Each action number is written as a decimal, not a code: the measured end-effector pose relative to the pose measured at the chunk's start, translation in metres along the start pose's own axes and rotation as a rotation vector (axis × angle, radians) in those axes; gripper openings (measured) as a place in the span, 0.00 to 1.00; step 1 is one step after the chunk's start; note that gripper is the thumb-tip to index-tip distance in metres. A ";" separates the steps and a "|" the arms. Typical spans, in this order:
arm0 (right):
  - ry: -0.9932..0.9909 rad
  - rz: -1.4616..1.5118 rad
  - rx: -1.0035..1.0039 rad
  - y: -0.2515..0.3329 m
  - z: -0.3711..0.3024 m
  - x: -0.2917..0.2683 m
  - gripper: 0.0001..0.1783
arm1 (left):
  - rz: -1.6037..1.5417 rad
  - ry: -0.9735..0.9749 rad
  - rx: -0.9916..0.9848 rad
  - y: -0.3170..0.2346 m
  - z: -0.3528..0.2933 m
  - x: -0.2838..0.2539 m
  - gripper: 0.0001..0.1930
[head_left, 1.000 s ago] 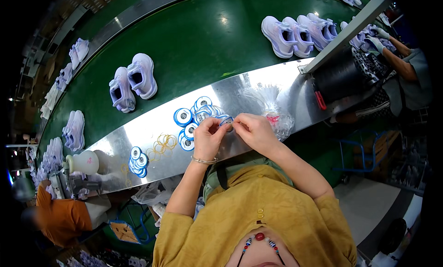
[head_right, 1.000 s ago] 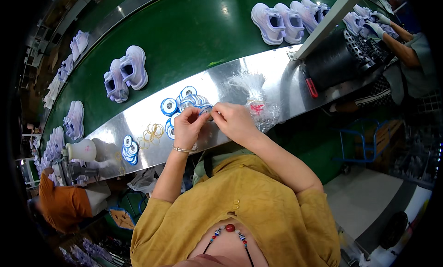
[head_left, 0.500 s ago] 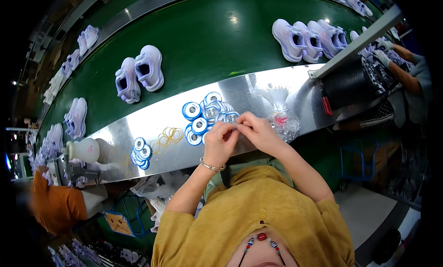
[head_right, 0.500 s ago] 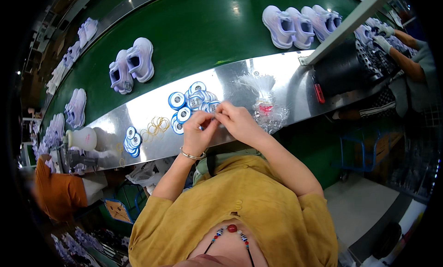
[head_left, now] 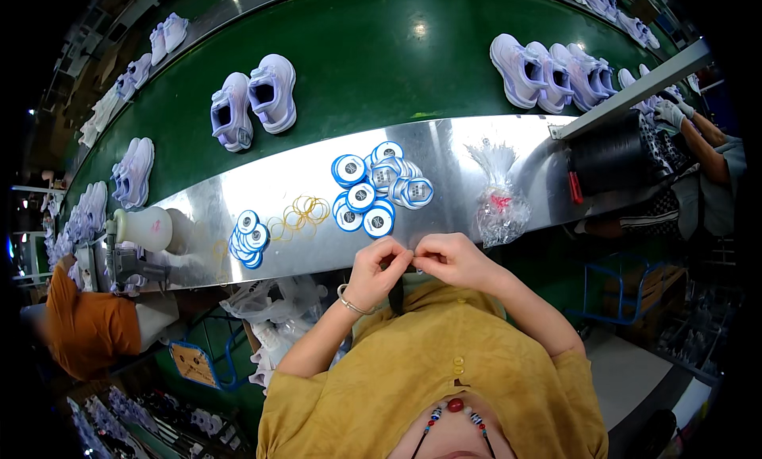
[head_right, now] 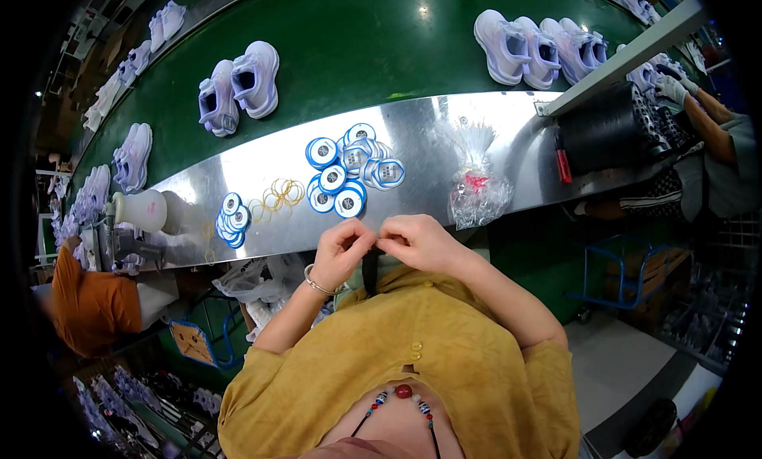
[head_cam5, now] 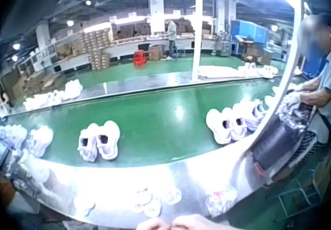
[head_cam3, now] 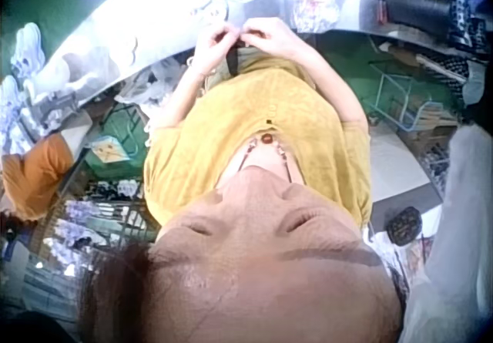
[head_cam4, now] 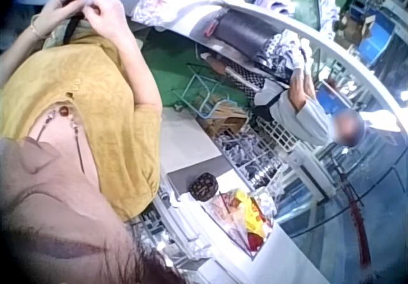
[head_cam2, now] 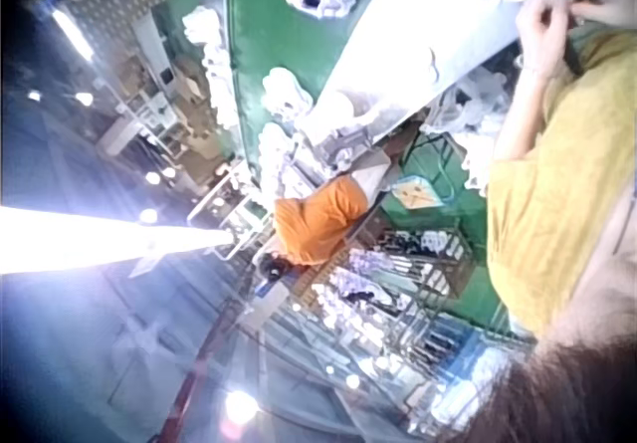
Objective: The person attaches small circular fasteners to the tongue of white sneakers on a moving conveyor belt. They pick up each shoe, secure the fastener, and place the shoe back on the belt. The process is repeated for multiple pairs of shoes.
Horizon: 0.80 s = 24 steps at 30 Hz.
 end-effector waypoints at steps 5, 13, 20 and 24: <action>-0.114 -0.054 0.044 -0.007 0.001 -0.006 0.08 | 0.227 -0.413 -0.020 0.023 -0.005 -0.059 0.08; -0.251 0.008 0.217 -0.021 0.001 -0.024 0.08 | 0.784 -0.490 0.166 0.011 0.021 -0.060 0.16; -0.297 0.014 0.222 -0.026 0.000 -0.028 0.09 | 0.301 -0.393 -0.132 0.044 0.032 -0.070 0.15; -0.316 0.014 0.202 -0.020 0.002 -0.029 0.09 | 0.396 -0.520 -0.032 0.026 0.031 -0.075 0.13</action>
Point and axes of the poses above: each hand's wrist, its own z-axis towards the middle knuckle, its own x-axis out of the palm, y = z × x, the point moved 10 cm from there along z, towards the middle knuckle, and after that the axes turned 8 degrees about -y, right-handed, at the moved point
